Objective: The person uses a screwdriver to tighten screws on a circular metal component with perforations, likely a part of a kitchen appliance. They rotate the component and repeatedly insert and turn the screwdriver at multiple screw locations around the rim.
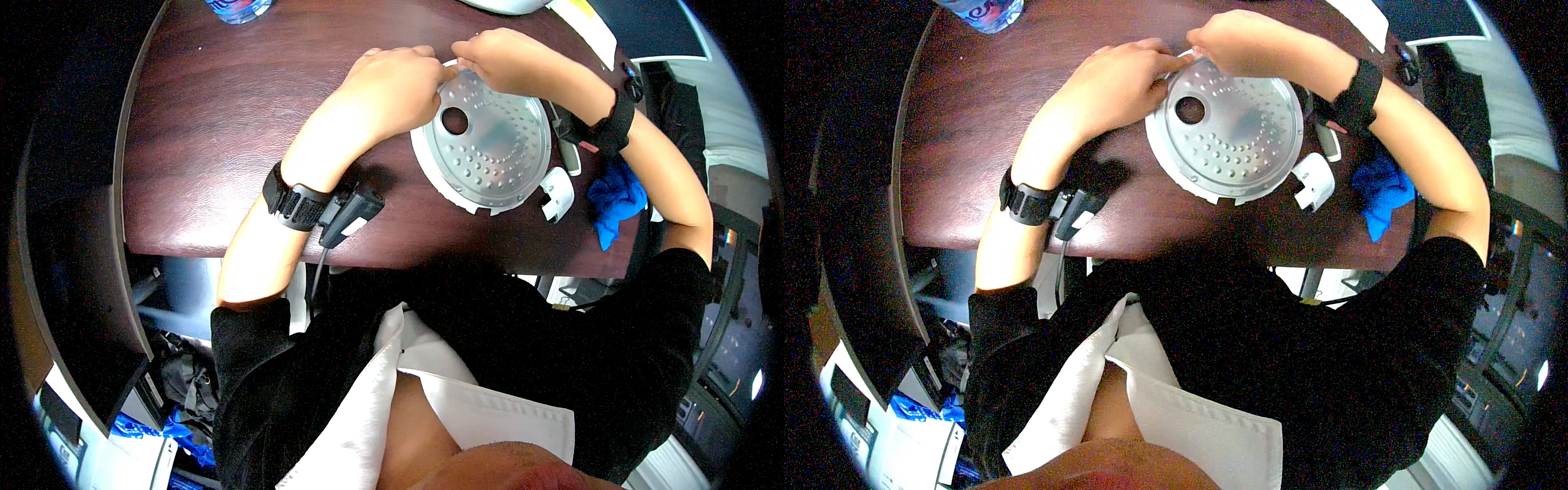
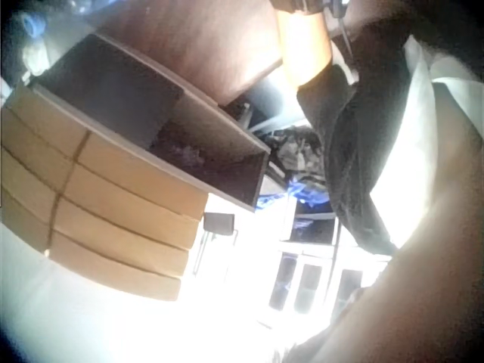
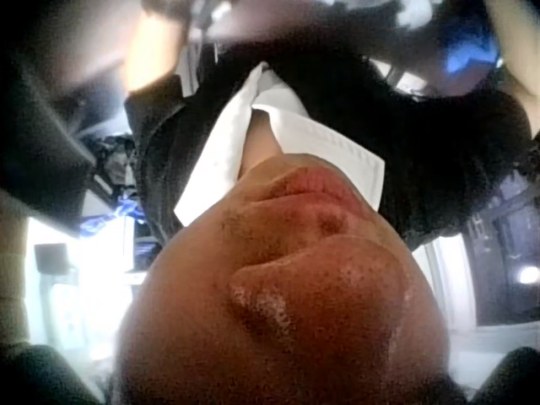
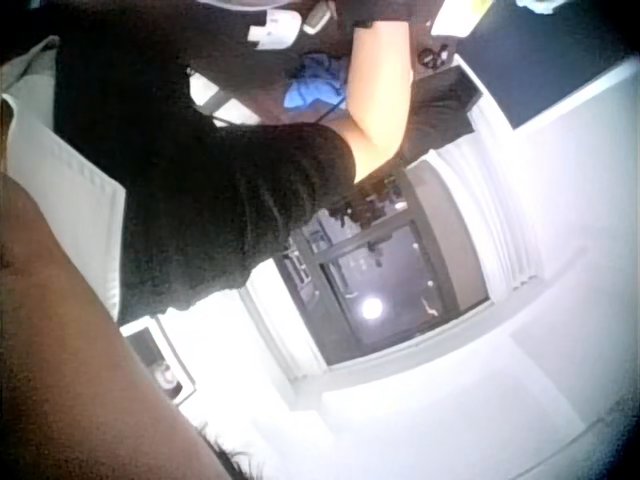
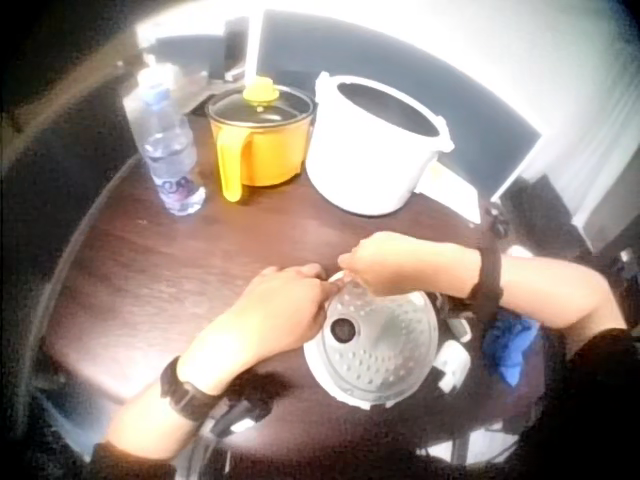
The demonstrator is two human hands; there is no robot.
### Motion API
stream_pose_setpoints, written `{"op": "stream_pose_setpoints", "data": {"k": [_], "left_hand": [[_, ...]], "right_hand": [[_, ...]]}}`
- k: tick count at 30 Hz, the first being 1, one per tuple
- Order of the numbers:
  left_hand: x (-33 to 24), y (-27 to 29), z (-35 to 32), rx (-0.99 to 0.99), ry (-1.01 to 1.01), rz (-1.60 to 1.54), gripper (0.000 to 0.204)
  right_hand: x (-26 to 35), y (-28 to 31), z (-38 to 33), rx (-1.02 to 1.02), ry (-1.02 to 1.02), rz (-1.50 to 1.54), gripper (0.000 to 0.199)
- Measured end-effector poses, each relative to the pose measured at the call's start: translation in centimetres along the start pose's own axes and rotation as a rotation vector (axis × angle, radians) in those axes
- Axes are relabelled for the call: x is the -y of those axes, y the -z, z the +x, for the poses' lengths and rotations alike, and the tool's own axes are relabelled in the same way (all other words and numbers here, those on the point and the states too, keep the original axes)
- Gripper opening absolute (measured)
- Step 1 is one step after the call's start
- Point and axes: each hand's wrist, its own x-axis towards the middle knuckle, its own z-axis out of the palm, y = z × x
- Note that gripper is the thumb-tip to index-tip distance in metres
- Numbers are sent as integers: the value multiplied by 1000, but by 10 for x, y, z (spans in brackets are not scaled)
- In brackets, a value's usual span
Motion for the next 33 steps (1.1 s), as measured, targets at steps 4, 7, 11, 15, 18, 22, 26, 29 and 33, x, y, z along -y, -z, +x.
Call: {"op": "stream_pose_setpoints", "data": {"k": [4, 7, 11, 15, 18, 22, 26, 29, 33], "left_hand": [[3, -1, 0, 10, 18, -9, 34], [4, -3, 0, -5, 10, -33, 34], [1, 2, -1, 25, 33, -24, 34], [1, -1, 0, 8, 32, -22, 34], [0, -2, -1, -11, 31, -2, 34], [-1, -2, -1, -15, 32, 10, 34], [0, -6, 0, -48, 13, 18, 34], [1, -5, -1, -49, 14, 32, 36], [0, -6, -1, -35, 19, 52, 37]], "right_hand": [[-12, -14, 1, -111, -63, 39, 17], [-13, -3, 0, -110, -79, 73, 18], [1, 11, -9, -168, 25, 114, 16], [2, 3, -11, -200, 60, 62, 15], [1, 4, -9, -172, 36, 7, 15], [3, 3, -10, -189, 66, -15, 13], [6, 3, -9, -134, 68, -78, 10], [5, 1, -6, -93, 67, -126, 12], [5, 4, -4, -28, 82, -164, 13]]}}
